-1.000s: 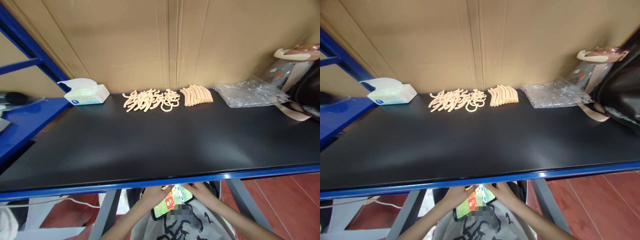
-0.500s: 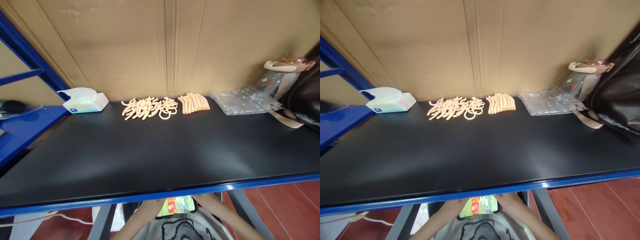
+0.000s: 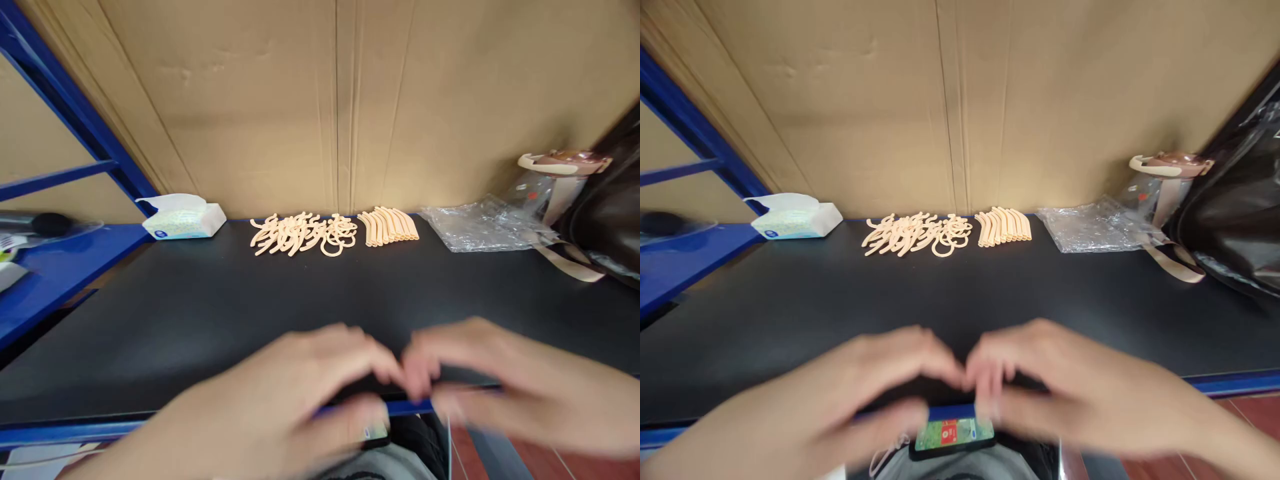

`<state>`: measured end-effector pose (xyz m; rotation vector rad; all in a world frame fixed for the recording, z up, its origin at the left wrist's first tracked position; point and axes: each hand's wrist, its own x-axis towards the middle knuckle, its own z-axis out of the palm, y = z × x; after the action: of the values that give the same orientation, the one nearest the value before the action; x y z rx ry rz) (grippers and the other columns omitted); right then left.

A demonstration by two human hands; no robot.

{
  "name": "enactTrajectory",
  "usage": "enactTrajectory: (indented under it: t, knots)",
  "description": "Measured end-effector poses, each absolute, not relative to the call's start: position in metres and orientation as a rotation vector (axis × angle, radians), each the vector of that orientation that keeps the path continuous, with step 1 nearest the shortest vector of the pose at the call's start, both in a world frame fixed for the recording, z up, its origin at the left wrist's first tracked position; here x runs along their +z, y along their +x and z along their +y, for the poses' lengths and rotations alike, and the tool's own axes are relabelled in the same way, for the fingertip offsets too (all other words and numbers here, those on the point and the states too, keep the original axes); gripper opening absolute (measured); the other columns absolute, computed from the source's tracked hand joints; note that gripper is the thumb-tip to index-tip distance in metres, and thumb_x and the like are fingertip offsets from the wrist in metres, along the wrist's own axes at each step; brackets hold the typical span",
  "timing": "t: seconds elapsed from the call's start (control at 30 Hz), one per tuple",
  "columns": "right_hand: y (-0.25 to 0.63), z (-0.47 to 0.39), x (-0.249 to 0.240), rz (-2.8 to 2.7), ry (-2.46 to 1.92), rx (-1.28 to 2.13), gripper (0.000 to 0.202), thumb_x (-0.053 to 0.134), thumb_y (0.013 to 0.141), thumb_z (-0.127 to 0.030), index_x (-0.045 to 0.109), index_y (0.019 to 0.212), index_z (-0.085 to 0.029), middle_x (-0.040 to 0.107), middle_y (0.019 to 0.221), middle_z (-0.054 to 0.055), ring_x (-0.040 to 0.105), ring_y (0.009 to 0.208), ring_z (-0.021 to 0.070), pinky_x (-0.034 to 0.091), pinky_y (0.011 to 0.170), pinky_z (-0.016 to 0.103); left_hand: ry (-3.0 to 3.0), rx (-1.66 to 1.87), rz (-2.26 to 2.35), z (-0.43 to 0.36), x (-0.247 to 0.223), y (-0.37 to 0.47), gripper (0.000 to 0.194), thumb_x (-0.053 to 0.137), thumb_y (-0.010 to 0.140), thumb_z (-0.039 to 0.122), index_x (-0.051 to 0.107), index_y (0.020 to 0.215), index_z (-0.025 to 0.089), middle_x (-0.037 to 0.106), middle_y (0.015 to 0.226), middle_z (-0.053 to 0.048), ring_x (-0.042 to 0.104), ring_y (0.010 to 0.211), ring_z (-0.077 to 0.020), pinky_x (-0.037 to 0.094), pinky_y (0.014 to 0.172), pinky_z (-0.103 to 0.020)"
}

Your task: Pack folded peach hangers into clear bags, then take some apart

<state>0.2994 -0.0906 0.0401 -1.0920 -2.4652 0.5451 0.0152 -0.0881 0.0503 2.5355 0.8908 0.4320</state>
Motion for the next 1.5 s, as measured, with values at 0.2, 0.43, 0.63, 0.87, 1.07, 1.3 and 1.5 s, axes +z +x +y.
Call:
enactTrajectory:
  t: [0.2, 0.43, 0.63, 0.87, 1.07, 1.3, 1.5]
  knots:
    - [0.277, 0.022, 0.017, -2.548, -0.910, 0.067, 0.031, 0.049, 0.102, -0.037, 0.066, 0.122, -0.021, 0.071, 0.125, 0.012, 0.069, 0.116, 0.0277, 0.058, 0.100, 0.049, 2.811, 0.538, 1.061, 0.023, 0.026, 0.022, 0.027, 0.046, 0.105, 0.028, 0.061, 0.125, 0.017, 0.067, 0.129, -0.012, 0.063, 0.122, -0.0274, 0.053, 0.105, -0.046]
    - [0.282, 0.035, -0.015, -2.558, -0.937, 0.102, 0.047, 0.049, 0.102, -0.047, 0.061, 0.138, -0.019, 0.062, 0.145, 0.016, 0.059, 0.135, 0.0293, 0.051, 0.112, 0.051, 2.842, 0.326, 1.066, 0.031, -0.008, 0.012, 0.046, 0.042, 0.107, 0.039, 0.051, 0.146, 0.015, 0.056, 0.151, -0.014, 0.053, 0.139, -0.0272, 0.044, 0.118, -0.043]
    - [0.282, 0.023, -0.010, -2.643, -1.020, 0.210, 0.078, 0.043, 0.101, -0.064, 0.041, 0.158, -0.011, 0.040, 0.165, 0.020, 0.039, 0.152, 0.0332, 0.036, 0.124, 0.055, 2.832, 0.198, 1.140, 0.021, -0.010, 0.016, 0.058, 0.031, 0.110, 0.044, 0.042, 0.155, 0.008, 0.039, 0.165, -0.019, 0.036, 0.154, -0.0316, 0.032, 0.125, -0.049]
    - [0.280, 0.025, -0.015, -2.726, -1.093, 0.319, 0.087, 0.036, 0.099, -0.073, 0.037, 0.160, -0.011, 0.030, 0.168, 0.019, 0.028, 0.156, 0.0344, 0.029, 0.126, 0.058, 2.866, 0.091, 1.175, 0.016, -0.005, 0.016, 0.061, 0.032, 0.111, 0.044, 0.039, 0.157, 0.005, 0.037, 0.166, -0.020, 0.035, 0.155, -0.0308, 0.030, 0.126, -0.046]
    - [0.281, 0.024, -0.011, -2.743, -1.094, 0.333, 0.086, 0.035, 0.099, -0.073, 0.039, 0.160, -0.012, 0.029, 0.168, 0.018, 0.028, 0.156, 0.0334, 0.028, 0.127, 0.057, 2.889, 0.055, 1.185, 0.015, -0.003, 0.017, 0.060, 0.034, 0.111, 0.042, 0.039, 0.158, 0.005, 0.038, 0.165, -0.020, 0.035, 0.154, -0.0305, 0.030, 0.126, -0.045]
    - [0.281, 0.022, -0.011, -2.739, -1.093, 0.323, 0.084, 0.035, 0.099, -0.072, 0.041, 0.158, -0.012, 0.031, 0.167, 0.019, 0.031, 0.155, 0.0343, 0.030, 0.125, 0.059, 2.902, 0.055, 1.179, 0.016, -0.003, 0.016, 0.060, 0.033, 0.111, 0.043, 0.039, 0.157, 0.005, 0.038, 0.165, -0.019, 0.036, 0.154, -0.0318, 0.032, 0.126, -0.046]
    - [0.282, 0.022, -0.011, -2.732, -1.083, 0.323, 0.082, 0.037, 0.099, -0.072, 0.043, 0.158, -0.015, 0.033, 0.167, 0.017, 0.032, 0.155, 0.0334, 0.030, 0.126, 0.057, 2.903, 0.085, 1.160, 0.018, -0.006, 0.015, 0.061, 0.033, 0.111, 0.045, 0.041, 0.157, 0.006, 0.039, 0.165, -0.019, 0.037, 0.154, -0.0321, 0.033, 0.125, -0.047]
